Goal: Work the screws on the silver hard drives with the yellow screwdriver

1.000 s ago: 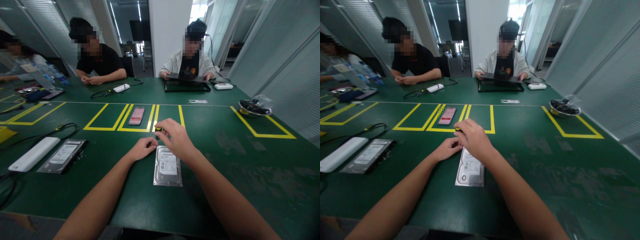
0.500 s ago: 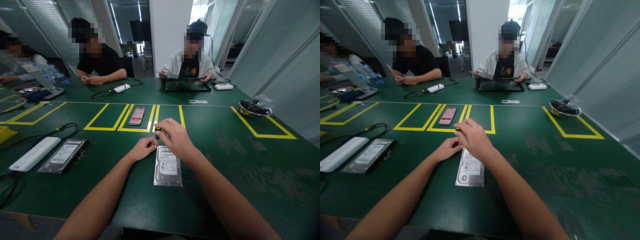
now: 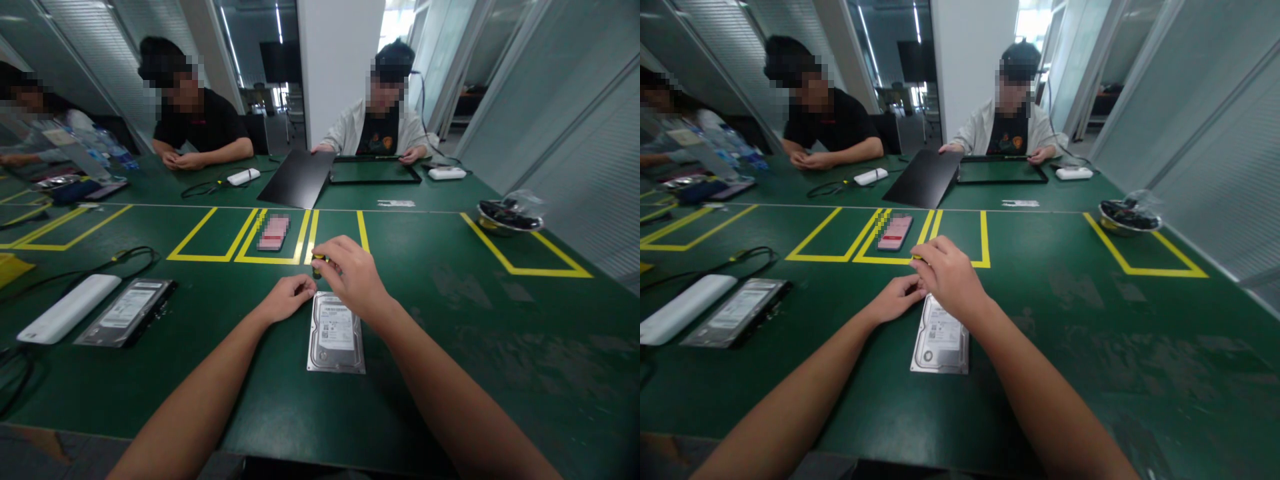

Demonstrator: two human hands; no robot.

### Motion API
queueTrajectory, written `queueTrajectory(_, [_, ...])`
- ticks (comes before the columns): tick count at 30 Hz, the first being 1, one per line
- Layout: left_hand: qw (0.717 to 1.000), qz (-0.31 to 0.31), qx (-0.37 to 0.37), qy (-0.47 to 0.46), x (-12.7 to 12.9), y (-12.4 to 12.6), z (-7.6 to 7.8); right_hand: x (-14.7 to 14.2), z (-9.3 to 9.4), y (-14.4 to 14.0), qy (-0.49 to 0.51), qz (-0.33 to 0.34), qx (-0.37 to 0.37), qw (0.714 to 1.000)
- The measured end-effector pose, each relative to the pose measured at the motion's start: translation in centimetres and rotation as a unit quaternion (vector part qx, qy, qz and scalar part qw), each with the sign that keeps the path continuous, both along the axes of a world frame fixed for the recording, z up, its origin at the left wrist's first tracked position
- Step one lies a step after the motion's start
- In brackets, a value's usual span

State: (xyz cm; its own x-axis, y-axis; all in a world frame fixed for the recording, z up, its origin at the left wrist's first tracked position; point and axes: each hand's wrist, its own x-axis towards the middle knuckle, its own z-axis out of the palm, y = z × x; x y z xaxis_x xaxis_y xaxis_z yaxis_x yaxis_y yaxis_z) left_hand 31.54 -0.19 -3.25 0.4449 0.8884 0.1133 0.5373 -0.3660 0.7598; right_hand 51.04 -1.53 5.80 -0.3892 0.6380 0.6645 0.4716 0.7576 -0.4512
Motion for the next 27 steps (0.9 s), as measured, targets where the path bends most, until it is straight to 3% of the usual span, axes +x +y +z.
queueTrajectory(7, [1.0, -0.006, 0.007, 0.015, -0.01, 0.17, -0.27, -0.03, -0.15, 0.11, 0.026, 0.052, 0.012, 0.998])
queueTrajectory(13, [1.0, 0.0, 0.022, 0.021, -0.03, 0.24, -0.5, 0.02, 0.03, 0.05, 0.001, 0.021, 0.004, 1.0])
queueTrajectory(21, [1.0, -0.004, 0.016, 0.018, -0.06, 0.22, -0.52, -0.14, -0.15, 0.03, 0.024, 0.052, 0.014, 0.998])
queueTrajectory(27, [1.0, -0.005, 0.002, 0.001, -0.01, 0.15, -0.51, -0.04, -0.17, 0.12, 0.002, 0.032, 0.004, 0.999])
